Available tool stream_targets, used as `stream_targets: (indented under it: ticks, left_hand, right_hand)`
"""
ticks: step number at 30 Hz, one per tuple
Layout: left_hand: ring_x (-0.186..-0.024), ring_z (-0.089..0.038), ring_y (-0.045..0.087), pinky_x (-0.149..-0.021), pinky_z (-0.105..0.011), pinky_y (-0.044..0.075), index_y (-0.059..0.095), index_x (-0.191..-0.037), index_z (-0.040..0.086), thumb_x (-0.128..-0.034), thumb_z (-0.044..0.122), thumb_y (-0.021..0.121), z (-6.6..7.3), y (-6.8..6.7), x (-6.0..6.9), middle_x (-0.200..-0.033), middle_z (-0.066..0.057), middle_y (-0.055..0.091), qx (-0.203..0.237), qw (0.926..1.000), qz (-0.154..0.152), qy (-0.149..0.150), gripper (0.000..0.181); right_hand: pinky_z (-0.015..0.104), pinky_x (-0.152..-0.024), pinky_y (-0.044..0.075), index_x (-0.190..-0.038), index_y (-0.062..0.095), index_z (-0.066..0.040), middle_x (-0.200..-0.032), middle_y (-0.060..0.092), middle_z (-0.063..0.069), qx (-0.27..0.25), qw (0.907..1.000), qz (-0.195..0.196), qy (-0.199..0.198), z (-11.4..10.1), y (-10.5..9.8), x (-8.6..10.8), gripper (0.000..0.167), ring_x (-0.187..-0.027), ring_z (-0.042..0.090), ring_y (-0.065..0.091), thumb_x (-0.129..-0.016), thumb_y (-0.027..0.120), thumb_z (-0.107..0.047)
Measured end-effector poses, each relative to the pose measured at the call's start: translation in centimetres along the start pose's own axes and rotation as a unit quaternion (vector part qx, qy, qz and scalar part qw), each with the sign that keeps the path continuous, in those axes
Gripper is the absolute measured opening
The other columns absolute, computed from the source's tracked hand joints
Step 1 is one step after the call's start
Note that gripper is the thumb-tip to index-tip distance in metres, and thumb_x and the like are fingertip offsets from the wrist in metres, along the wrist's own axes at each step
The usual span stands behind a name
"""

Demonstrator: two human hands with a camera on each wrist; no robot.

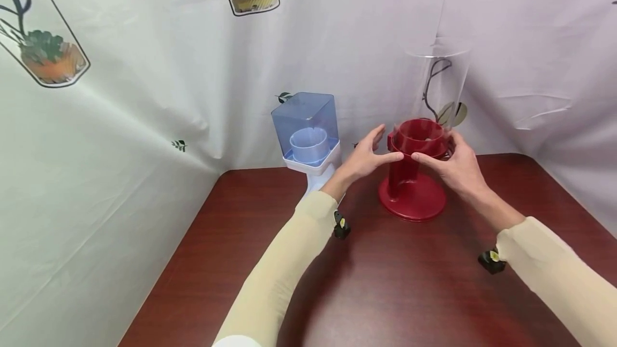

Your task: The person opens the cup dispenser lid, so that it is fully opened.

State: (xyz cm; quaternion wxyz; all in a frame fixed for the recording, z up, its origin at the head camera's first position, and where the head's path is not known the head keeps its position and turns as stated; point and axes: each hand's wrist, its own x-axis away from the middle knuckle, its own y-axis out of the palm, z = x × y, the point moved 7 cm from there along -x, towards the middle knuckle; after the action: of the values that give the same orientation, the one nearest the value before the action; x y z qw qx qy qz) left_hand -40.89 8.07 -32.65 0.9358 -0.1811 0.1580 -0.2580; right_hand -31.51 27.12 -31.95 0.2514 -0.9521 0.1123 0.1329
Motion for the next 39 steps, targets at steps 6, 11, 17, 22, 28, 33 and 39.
stream_targets:
  ticks: [6, 11, 17, 22, 28, 33, 39]
  left_hand:
    - [-0.153, -0.029, 0.041, -0.121, -0.043, 0.040, 0.033, -0.167, 0.011, -0.0945, 0.025, 0.082, 0.0, 0.5, -0.3, -0.168, -0.005, 0.041, 0.023, 0.9996, -0.008, 0.016, 0.089]
    - [-0.149, -0.017, 0.047, -0.116, -0.031, 0.044, 0.035, -0.166, 0.011, -0.0950, 0.022, 0.082, 0.0, 1.2, -0.2, -0.164, -0.002, 0.048, 0.048, 0.9985, -0.015, 0.019, 0.086]
    - [-0.145, -0.013, 0.050, -0.112, -0.025, 0.046, 0.038, -0.165, 0.011, -0.0943, 0.020, 0.083, 0.1, 1.4, 0.0, -0.160, 0.001, 0.052, 0.065, 0.9977, -0.009, 0.018, 0.085]
    - [-0.142, -0.013, 0.054, -0.109, -0.026, 0.049, 0.042, -0.163, 0.011, -0.0928, 0.020, 0.085, 0.5, 1.2, 0.4, -0.157, 0.002, 0.055, 0.058, 0.9982, 0.001, 0.016, 0.082]
    - [-0.137, -0.014, 0.059, -0.109, -0.031, 0.051, 0.049, -0.159, 0.009, -0.0902, 0.018, 0.087, 1.5, 0.9, 1.1, -0.152, -0.002, 0.060, 0.053, 0.9979, 0.020, 0.031, 0.079]
    - [-0.135, -0.015, 0.060, -0.109, -0.036, 0.052, 0.049, -0.159, 0.011, -0.0886, 0.022, 0.089, 2.1, 0.6, 2.4, -0.151, 0.000, 0.061, 0.029, 0.9979, 0.046, 0.036, 0.082]
    - [-0.132, -0.015, 0.063, -0.105, -0.031, 0.054, 0.050, -0.159, 0.012, -0.0864, 0.026, 0.091, 2.8, 0.2, 4.4, -0.150, -0.001, 0.062, 0.011, 0.9963, 0.077, 0.038, 0.085]
  right_hand:
    - [0.019, -0.095, 0.053, -0.164, 0.034, -0.008, -0.155, 0.050, 0.021, 0.009, 0.9999, 0.004, -0.007, 0.2, -0.3, -0.2, 0.092, -0.132, 0.038, 0.053, -0.094, 0.081, -0.044]
    - [0.002, -0.080, 0.043, -0.163, 0.036, -0.009, -0.155, 0.051, 0.020, 0.002, 1.0000, 0.005, -0.007, 0.4, -0.5, -0.2, 0.089, -0.132, 0.038, 0.054, -0.094, 0.082, -0.042]
    - [0.009, -0.093, 0.049, -0.162, 0.038, -0.009, -0.155, 0.052, 0.019, -0.008, 0.9999, 0.011, -0.008, 0.3, -0.6, -0.2, 0.087, -0.137, 0.036, 0.054, -0.094, 0.083, -0.040]
    - [0.025, -0.106, 0.051, -0.161, 0.040, -0.007, -0.153, 0.053, 0.019, -0.009, 0.9997, 0.018, -0.010, 0.1, -0.6, 0.0, 0.086, -0.136, 0.034, 0.056, -0.093, 0.084, -0.038]
    - [0.050, -0.114, 0.043, -0.162, 0.039, -0.005, -0.154, 0.052, 0.022, -0.014, 0.9996, 0.024, -0.007, -0.4, -0.7, 0.5, 0.088, -0.142, 0.039, 0.051, -0.093, 0.084, -0.038]
    - [0.042, -0.114, 0.042, -0.163, 0.037, -0.006, -0.156, 0.050, 0.021, -0.023, 0.9996, 0.016, -0.009, -0.8, -0.7, 1.0, 0.089, -0.145, 0.039, 0.049, -0.094, 0.084, -0.035]
    - [0.023, -0.111, 0.043, -0.164, 0.037, -0.007, -0.157, 0.051, 0.020, -0.033, 0.9993, 0.001, -0.018, -1.6, -0.6, 1.9, 0.087, -0.146, 0.038, 0.048, -0.094, 0.084, -0.031]
